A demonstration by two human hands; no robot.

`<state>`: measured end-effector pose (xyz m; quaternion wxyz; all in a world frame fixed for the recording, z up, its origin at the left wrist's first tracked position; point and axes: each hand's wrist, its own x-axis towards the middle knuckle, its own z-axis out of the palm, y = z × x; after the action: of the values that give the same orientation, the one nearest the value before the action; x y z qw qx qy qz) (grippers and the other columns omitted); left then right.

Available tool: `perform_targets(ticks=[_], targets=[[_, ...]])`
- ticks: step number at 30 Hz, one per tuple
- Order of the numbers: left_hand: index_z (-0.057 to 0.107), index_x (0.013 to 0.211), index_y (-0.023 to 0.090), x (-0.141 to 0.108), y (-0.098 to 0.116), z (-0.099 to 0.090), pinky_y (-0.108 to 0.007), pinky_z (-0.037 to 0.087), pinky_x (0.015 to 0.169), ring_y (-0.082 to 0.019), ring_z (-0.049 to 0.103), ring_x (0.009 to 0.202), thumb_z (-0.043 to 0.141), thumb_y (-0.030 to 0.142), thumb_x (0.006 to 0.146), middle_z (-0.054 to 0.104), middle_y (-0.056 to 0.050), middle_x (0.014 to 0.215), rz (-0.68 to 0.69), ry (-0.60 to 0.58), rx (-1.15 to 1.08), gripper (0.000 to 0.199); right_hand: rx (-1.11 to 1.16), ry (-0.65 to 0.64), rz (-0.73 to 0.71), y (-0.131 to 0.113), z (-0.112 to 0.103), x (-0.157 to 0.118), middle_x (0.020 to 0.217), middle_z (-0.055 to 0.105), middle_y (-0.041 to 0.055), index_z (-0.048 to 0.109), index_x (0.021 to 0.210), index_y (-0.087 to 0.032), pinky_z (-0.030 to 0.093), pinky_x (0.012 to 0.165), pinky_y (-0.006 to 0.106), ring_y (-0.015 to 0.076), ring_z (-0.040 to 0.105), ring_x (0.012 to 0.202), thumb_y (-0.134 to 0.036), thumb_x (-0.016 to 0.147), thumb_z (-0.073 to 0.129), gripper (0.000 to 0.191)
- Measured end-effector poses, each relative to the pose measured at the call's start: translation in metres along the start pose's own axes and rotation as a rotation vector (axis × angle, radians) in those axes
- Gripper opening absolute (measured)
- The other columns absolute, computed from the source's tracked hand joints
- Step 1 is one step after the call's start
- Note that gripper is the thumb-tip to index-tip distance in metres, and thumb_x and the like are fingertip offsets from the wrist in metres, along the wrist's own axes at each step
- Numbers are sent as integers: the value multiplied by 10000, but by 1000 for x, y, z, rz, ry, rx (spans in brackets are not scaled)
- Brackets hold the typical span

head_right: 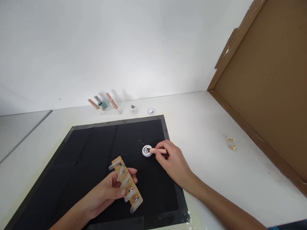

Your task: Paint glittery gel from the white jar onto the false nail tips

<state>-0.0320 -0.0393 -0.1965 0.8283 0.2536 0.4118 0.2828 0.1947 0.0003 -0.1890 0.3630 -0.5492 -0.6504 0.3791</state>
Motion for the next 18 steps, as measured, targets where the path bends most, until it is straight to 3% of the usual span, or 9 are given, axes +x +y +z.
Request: perform_targets(ticks=[10,18], targets=[[690,1004,200,1,-1,0,-259,396,680,-147,565,790,842,191,577,648,-33,895,41,-31,-12,454,109,92,59,-3,-8,1,651,513,-17,565,778,-201,325,432,227,114,417,514,-299,829,519,119],[667,984,184,2,-2,-1,-255,416,684,-145,577,804,832,240,607,642,-31,880,81,-44,-52,416,488,-175,88,-5,-12,-1,572,454,-57,568,836,-202,388,489,224,89,431,492,-412,877,519,219]])
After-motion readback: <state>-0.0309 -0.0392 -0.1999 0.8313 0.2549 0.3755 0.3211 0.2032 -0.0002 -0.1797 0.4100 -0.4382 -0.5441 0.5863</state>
